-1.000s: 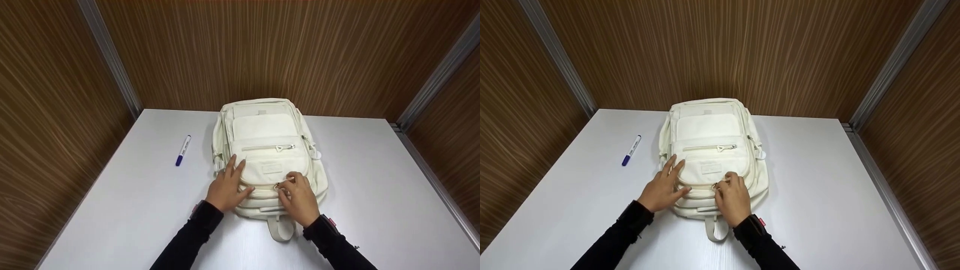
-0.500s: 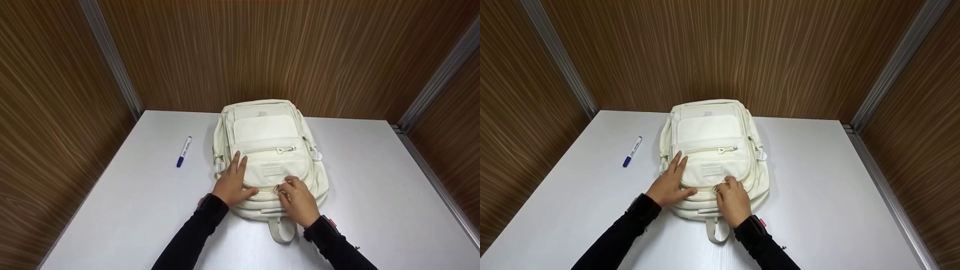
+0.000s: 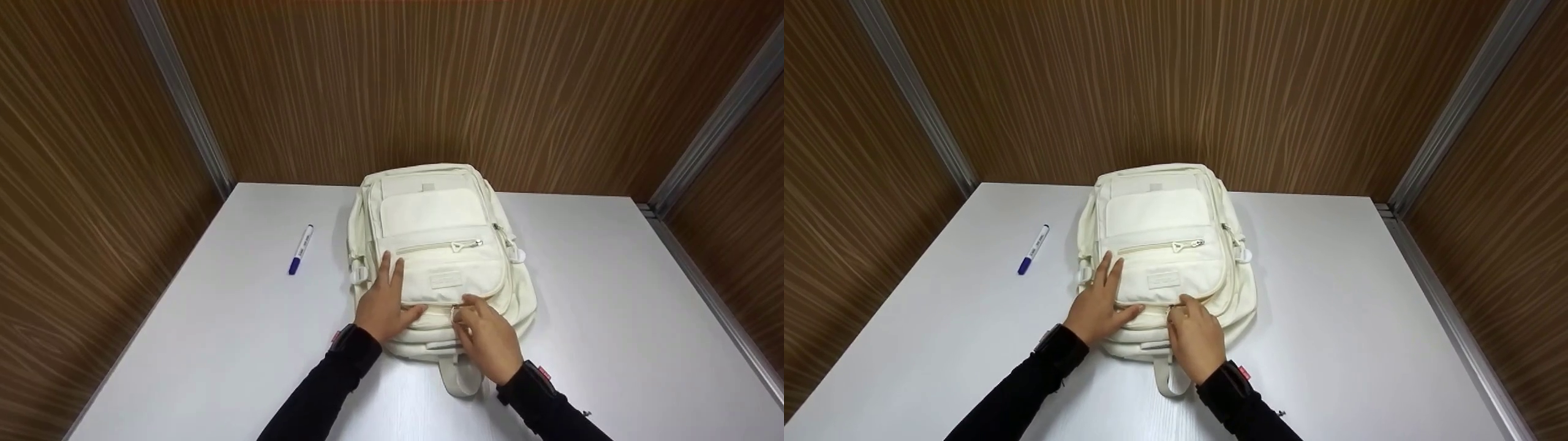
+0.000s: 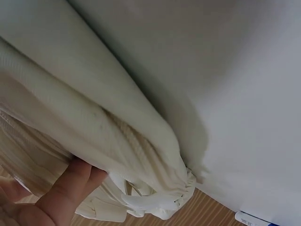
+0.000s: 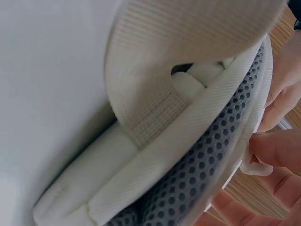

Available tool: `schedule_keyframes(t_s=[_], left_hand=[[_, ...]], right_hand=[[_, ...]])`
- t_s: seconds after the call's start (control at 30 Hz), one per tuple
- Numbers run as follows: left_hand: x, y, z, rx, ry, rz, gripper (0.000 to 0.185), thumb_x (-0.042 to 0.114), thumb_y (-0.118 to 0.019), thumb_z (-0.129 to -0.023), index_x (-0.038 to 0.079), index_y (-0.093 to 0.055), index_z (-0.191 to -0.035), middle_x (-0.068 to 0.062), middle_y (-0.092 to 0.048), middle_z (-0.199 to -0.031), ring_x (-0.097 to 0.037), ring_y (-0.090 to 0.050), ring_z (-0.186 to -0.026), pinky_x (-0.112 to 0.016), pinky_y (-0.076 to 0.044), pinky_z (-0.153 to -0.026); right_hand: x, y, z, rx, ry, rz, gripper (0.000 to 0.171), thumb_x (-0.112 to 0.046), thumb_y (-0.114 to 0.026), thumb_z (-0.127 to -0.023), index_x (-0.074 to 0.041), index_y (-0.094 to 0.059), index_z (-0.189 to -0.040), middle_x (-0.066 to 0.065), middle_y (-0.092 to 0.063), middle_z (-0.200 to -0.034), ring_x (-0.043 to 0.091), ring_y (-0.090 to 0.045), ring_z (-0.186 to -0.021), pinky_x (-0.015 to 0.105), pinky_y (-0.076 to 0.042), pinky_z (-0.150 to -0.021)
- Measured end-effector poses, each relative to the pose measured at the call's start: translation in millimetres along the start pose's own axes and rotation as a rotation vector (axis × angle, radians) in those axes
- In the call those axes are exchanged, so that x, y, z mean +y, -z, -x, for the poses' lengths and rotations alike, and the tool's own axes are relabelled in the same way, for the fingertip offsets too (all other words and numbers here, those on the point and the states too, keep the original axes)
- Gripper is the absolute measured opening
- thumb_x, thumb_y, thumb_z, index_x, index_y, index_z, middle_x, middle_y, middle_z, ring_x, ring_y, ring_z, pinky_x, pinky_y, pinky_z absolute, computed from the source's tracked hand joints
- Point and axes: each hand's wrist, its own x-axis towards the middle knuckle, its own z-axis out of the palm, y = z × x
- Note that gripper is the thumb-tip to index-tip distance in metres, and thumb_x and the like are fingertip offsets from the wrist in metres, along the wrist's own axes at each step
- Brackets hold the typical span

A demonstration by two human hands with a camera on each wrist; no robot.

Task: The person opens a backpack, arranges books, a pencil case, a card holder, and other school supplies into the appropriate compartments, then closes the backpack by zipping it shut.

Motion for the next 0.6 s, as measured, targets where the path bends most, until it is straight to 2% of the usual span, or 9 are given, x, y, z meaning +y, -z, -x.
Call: schedule_keyframes(t_s=[0.1, 0.2, 0.33, 0.43, 0.6], left_hand=[[3.6, -3.3, 2.9, 0.020, 0.011, 0.002, 0.098, 0.059, -0.068, -0.082, 0.003, -0.029, -0.152, -0.025, -0.022, -0.159, -0.015, -0.053, -0.059, -0.021, -0.043, -0.046], [6.7, -5.6, 4.2, 0.027, 0.026, 0.020, 0.098, 0.058, -0.068, -0.082, 0.003, -0.029, -0.153, -0.025, -0.022, -0.159, -0.018, -0.059, -0.066, -0.023, -0.047, -0.049], [11.8, -8.2, 6.6, 0.012, 0.048, 0.034, 0.099, 0.059, -0.068, -0.082, 0.004, -0.026, -0.154, -0.024, -0.018, -0.160, -0.026, -0.066, -0.088, -0.025, -0.052, -0.057], [16.3, -8.2, 8.3, 0.007, 0.053, 0.017, 0.099, 0.059, -0.067, -0.082, 0.005, -0.026, -0.154, -0.024, -0.018, -0.160, -0.031, -0.065, -0.103, -0.027, -0.054, -0.060], [23.4, -6.2, 10.3, 0.044, 0.026, -0.097, 0.094, 0.062, -0.066, -0.081, 0.009, -0.034, -0.152, -0.021, -0.032, -0.156, -0.027, -0.066, -0.089, -0.029, -0.053, -0.056]], right_hand=[[3.2, -2.1, 2.6, -0.003, -0.013, 0.007, 0.016, -0.007, -0.080, -0.075, -0.014, -0.066, -0.078, 0.014, -0.067, -0.118, 0.031, -0.068, -0.095, 0.043, -0.055, -0.077], [6.9, -1.8, 2.0, -0.021, -0.030, 0.014, 0.016, -0.007, -0.080, -0.075, -0.014, -0.066, -0.076, 0.013, -0.067, -0.118, 0.031, -0.068, -0.099, 0.044, -0.055, -0.080], [13.5, -0.4, 2.3, -0.020, -0.019, 0.021, 0.016, -0.007, -0.080, -0.075, -0.014, -0.066, -0.077, 0.012, -0.068, -0.118, 0.032, -0.067, -0.102, 0.044, -0.055, -0.081], [20.1, 1.7, 2.3, -0.018, -0.016, 0.027, 0.016, -0.007, -0.080, -0.075, -0.014, -0.066, -0.078, 0.011, -0.067, -0.118, 0.032, -0.067, -0.103, 0.044, -0.055, -0.081], [33.8, 6.8, 1.6, -0.028, -0.036, 0.041, 0.016, -0.006, -0.080, -0.075, -0.015, -0.068, -0.080, 0.011, -0.066, -0.120, 0.034, -0.066, -0.105, 0.046, -0.055, -0.082]])
